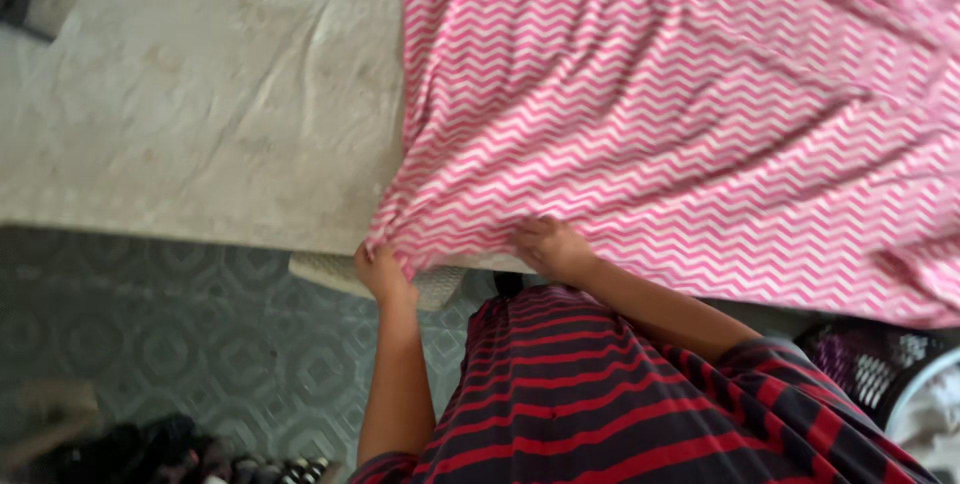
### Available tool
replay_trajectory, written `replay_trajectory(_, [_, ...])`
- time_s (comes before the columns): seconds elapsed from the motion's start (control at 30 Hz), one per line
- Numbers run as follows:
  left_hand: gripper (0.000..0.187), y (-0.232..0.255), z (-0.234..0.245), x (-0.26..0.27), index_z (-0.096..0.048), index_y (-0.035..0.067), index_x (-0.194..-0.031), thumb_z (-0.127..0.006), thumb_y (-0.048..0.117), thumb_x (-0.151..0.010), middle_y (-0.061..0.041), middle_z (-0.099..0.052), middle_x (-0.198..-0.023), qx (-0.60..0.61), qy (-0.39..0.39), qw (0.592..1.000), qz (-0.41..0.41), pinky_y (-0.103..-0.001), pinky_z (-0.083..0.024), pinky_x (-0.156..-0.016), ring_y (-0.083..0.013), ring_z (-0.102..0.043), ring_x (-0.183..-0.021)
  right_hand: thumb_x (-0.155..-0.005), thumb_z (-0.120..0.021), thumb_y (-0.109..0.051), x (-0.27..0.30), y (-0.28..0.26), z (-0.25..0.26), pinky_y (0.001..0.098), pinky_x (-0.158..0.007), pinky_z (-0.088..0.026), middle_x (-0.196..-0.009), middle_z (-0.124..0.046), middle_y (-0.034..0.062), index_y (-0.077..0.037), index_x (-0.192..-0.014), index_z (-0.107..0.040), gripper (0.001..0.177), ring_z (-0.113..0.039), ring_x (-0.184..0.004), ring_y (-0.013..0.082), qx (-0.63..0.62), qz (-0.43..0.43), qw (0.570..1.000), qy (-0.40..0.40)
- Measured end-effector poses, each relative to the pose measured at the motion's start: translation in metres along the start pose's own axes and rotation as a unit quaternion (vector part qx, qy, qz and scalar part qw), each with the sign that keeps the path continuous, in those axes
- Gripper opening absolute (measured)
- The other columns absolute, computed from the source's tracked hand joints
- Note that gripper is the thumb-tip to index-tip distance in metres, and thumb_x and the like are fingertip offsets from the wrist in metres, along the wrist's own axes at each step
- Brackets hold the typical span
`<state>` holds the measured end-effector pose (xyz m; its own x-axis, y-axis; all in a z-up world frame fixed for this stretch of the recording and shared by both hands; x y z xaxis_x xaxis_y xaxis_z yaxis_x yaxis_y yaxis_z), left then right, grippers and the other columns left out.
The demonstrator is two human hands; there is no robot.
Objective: The person folds a pink and white chevron-patterned towel on a table, then folds a gray towel, and finally folds a purple towel. Each towel is smoothed, folded into a compact rectangle, and placed on the table.
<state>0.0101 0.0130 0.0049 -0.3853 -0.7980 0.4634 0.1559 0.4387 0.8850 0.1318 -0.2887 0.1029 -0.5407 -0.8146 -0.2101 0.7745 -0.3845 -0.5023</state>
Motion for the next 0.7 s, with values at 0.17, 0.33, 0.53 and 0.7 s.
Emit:
replay_trajectory(0.17, [0.092, 0.026, -0.045, 0.048, -0.04, -0.002, -0.146, -0.083, 0.018, -0.067, -0.036, -0.044, -0.139, -0.544, 0.014, 0.778, -0.312, -0.067, -0.032, -0.109, -0.0532, -0.04, -0.129, -0.086, -0.073, -0.026, 0.022, 0.006, -0.006, 0.0445, -0.081, -0.058, -0.114, -0.071, 0.0103, -0.014, -0.117, -0.074, 0.034, -0.068, -0.099, 0.0309, -0.075, -0.15, 0.984, -0.053])
replay_trajectory(0.33, [0.078, 0.021, -0.143, 0.124, -0.046, 0.003, -0.144, -0.076, 0.014, -0.072, -0.027, -0.05, -0.142, -0.511, -0.282, 0.711, -0.393, -0.065, -0.026, -0.116, -0.0443, -0.04, -0.142, -0.086, -0.071, -0.019, 0.09, 0.059, -0.003, 0.0423, -0.086, -0.059, -0.115, -0.072, 0.0098, -0.01, -0.115, -0.071, 0.03, -0.069, -0.105, 0.0296, -0.015, -0.213, 0.974, 0.081])
replay_trajectory(0.53, [0.063, 0.002, -0.218, 0.214, -0.054, 0.006, -0.137, -0.075, 0.014, -0.078, -0.023, -0.054, -0.134, -0.426, -0.493, 0.618, -0.44, -0.056, -0.041, -0.105, -0.0421, -0.05, -0.127, -0.084, -0.076, -0.014, 0.217, 0.111, 0.09, 0.0489, -0.088, -0.053, -0.106, -0.067, 0.0205, -0.008, -0.12, -0.072, 0.036, -0.063, -0.1, 0.0397, 0.087, -0.496, 0.82, 0.272])
replay_trajectory(0.7, [0.06, -0.039, -0.273, 0.274, -0.057, 0.007, -0.134, -0.077, 0.018, -0.079, -0.02, -0.055, -0.136, -0.431, -0.546, 0.55, -0.462, -0.056, -0.041, -0.104, -0.041, -0.052, -0.123, -0.09, -0.077, -0.021, 0.327, 0.134, 0.182, 0.0447, -0.098, -0.052, -0.13, -0.059, 0.0178, -0.014, -0.133, -0.067, 0.045, -0.061, -0.115, 0.0363, 0.114, -0.638, 0.657, 0.385])
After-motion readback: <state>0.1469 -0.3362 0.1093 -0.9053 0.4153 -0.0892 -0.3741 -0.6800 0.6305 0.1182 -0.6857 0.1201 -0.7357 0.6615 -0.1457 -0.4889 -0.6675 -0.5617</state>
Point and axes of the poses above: each hand's wrist, its own x-axis away from the middle knuckle, its own z-axis out of the back of the hand, y = z × x, the point moved 1 cm from there along -x, towards the middle knuckle
